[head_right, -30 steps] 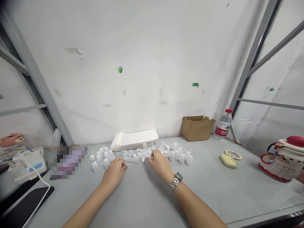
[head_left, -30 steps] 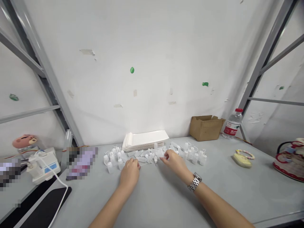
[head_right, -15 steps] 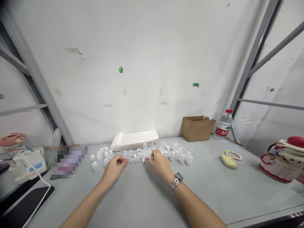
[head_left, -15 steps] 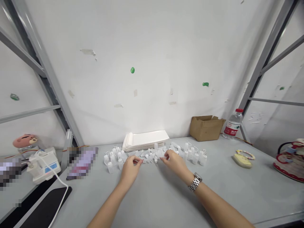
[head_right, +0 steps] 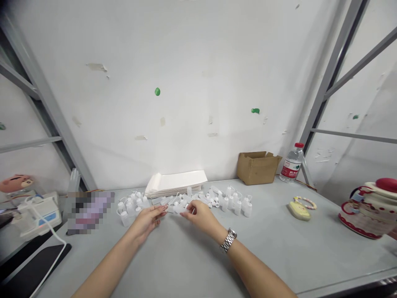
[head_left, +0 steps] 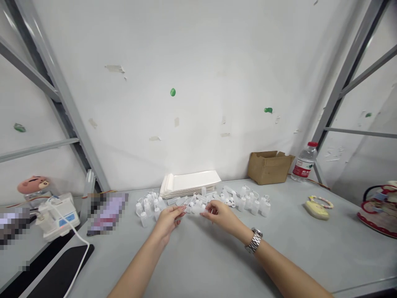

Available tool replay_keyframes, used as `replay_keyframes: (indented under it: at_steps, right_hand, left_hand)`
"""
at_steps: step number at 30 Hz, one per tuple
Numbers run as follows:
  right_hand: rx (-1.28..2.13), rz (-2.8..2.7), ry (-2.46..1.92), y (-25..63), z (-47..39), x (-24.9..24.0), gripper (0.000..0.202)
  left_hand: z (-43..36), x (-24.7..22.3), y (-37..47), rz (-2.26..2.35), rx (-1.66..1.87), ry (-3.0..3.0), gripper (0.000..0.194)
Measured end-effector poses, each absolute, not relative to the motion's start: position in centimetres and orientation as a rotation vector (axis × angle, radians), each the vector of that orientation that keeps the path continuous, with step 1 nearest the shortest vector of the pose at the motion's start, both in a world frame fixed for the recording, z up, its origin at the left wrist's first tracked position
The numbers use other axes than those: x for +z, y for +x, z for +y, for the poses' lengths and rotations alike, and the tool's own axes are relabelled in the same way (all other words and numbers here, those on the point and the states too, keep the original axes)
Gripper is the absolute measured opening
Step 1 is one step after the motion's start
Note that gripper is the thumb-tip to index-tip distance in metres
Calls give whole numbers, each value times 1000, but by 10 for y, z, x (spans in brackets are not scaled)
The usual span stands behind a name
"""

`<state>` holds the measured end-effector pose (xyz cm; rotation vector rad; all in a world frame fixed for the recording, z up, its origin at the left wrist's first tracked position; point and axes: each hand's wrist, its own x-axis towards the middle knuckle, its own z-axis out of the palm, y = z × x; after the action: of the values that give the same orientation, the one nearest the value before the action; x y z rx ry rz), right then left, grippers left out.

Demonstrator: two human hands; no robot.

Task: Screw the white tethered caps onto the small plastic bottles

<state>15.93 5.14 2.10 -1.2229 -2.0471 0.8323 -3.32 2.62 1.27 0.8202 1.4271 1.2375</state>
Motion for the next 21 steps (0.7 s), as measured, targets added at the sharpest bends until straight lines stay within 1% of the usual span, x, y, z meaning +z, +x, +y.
replay_keyframes:
  at_steps: [6, 9, 18, 21]
  right_hand:
    - [1035, -1995, -1139, 154, 46, 19, 21]
    - [1027, -2000, -1140, 153, 46, 17, 22]
    - [961, -1989, -1135, 154, 45, 17, 22]
    - [928, -1991, -1149, 153, 45, 17, 22]
  left_hand:
    - [23, 16, -27, 1277, 1217, 691, 20]
    - [21, 16, -25, 1218, 1207, 663, 16]
    - [21, 15, -26, 1193, 1209, 634, 14]
    - [22, 14, -26, 1200, 1216, 633, 16]
